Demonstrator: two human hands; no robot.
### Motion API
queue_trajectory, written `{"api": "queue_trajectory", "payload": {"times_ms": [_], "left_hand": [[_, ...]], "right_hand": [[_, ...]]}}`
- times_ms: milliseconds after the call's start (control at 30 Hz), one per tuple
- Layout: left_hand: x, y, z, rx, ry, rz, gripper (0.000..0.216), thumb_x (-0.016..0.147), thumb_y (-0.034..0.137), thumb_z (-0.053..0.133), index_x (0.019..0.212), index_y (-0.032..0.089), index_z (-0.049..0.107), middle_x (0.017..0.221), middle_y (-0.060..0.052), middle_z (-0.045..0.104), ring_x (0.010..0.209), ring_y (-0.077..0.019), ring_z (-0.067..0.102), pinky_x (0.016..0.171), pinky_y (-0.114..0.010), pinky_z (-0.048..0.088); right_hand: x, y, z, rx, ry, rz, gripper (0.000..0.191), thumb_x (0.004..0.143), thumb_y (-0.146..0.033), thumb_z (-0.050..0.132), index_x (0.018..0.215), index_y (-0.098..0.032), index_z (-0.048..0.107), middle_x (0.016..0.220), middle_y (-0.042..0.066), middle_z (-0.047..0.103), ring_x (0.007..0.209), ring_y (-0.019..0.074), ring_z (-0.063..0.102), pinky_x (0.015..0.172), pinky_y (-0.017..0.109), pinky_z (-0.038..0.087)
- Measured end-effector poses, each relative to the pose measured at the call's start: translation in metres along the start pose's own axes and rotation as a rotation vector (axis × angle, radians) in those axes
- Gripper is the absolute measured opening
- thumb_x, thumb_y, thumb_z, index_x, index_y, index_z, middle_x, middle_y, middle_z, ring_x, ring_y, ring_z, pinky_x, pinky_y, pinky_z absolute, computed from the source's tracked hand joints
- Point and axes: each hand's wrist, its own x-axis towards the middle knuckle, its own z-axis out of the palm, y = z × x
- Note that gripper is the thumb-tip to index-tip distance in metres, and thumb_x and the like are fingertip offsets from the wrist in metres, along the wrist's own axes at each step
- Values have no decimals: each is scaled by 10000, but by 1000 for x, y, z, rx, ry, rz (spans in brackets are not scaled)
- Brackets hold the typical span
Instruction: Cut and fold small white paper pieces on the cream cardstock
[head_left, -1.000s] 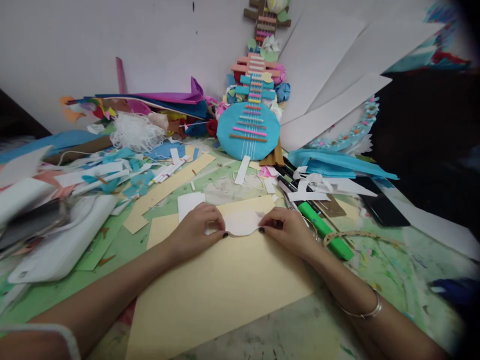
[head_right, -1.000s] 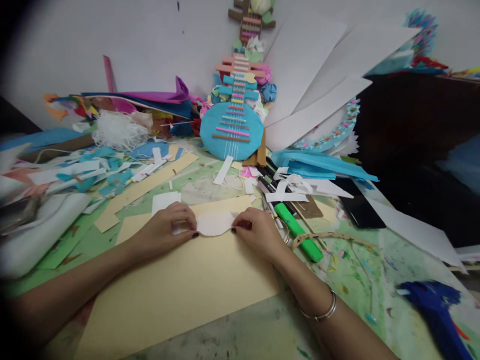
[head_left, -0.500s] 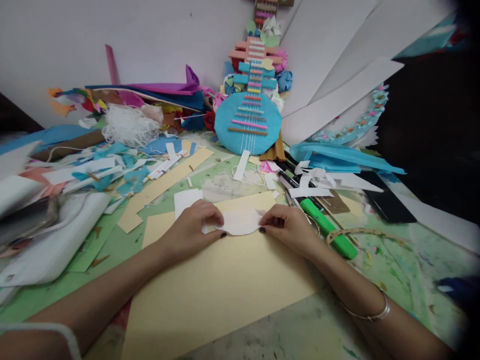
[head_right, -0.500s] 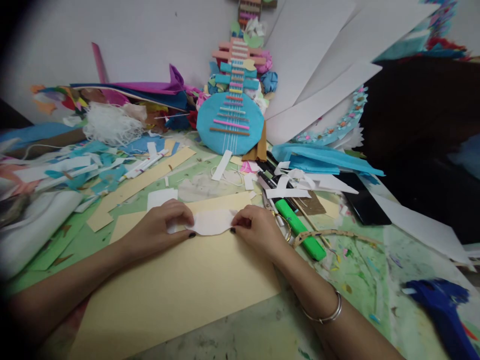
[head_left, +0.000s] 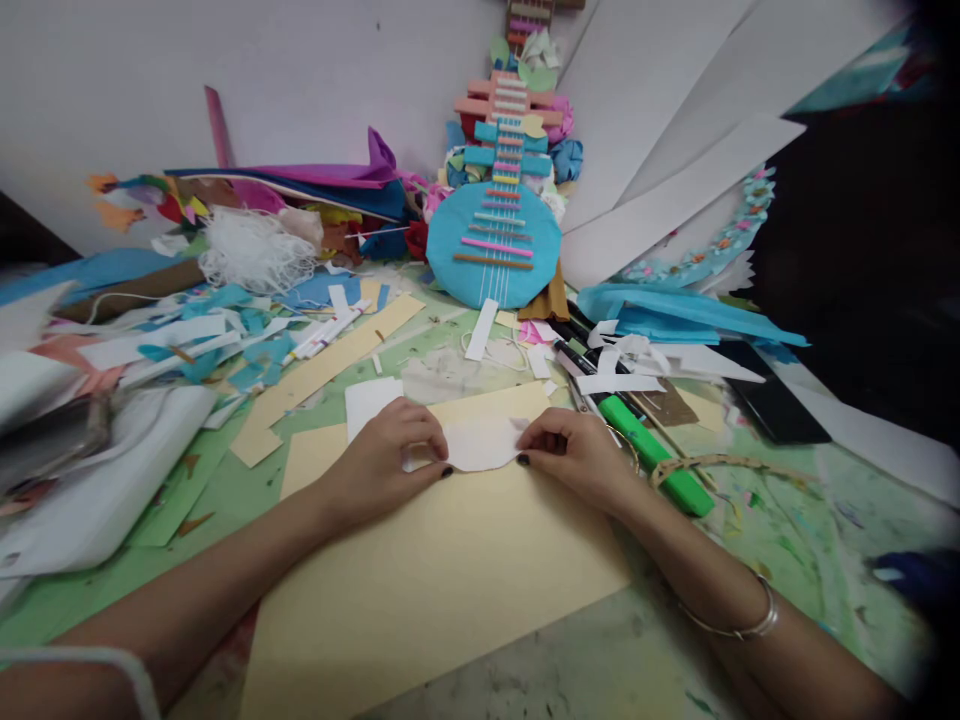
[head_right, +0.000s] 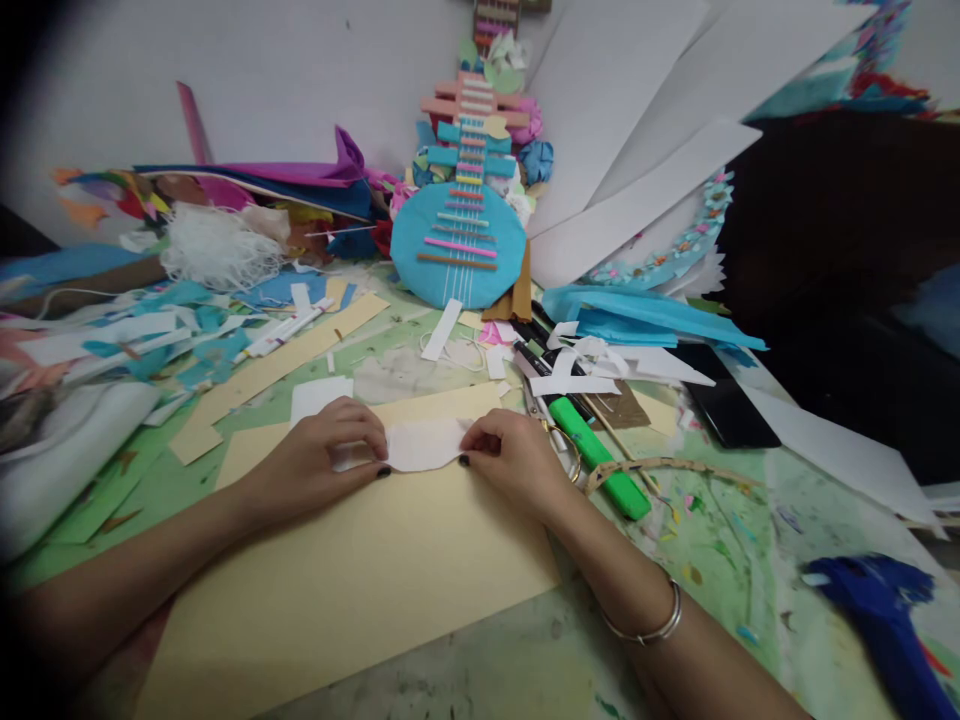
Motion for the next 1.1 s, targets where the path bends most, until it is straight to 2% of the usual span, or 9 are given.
{"api": "queue_trajectory", "payload": {"times_ms": [100, 267, 467, 733, 1100], "left_hand": [[0, -1, 1, -19, 10, 14, 60, 763, 167, 590, 745, 204, 635, 833, -28, 637, 878, -186, 531, 787, -327, 427], [0, 0, -1, -37, 5, 15, 43, 763, 182, 602, 746, 202, 636, 830, -31, 640, 879, -187, 535, 783, -331, 432], [0, 0, -3, -44, -23, 21, 51, 739, 226, 646, 783, 202, 635, 864, -27, 643, 892, -185, 535, 809, -340, 430], [-1, -1, -1, -15, -21, 57, 55, 753, 221, 635, 802, 211, 656, 876, -39, 642, 905, -195, 536, 814, -351, 431], [-1, -2, 2, -12, 38, 137, 119, 806, 184, 567, 772, 209, 679, 839, -53, 663, 857, -186, 567, 800, -347, 448]], "right_hand": [[0, 0, 0, 17, 5, -2, 131, 698, -81, 626, 772, -171, 686, 709, 12, 616, 617, 103, 523, 574, 229, 391], [0, 1, -1, 18, 12, 12, 251, 697, -110, 636, 933, -180, 682, 725, 12, 615, 620, 108, 518, 565, 229, 393], [0, 1, -7, -5, -39, -11, 265, 671, -119, 672, 924, -190, 710, 746, 18, 613, 648, 113, 532, 590, 234, 405], [1, -1, -10, -37, -74, -42, 291, 718, -124, 648, 990, -202, 720, 803, 38, 622, 642, 114, 543, 601, 247, 411], [0, -1, -10, -196, -76, -214, 267, 769, -122, 618, 992, -229, 720, 873, 64, 595, 742, 149, 551, 671, 277, 426]]}}
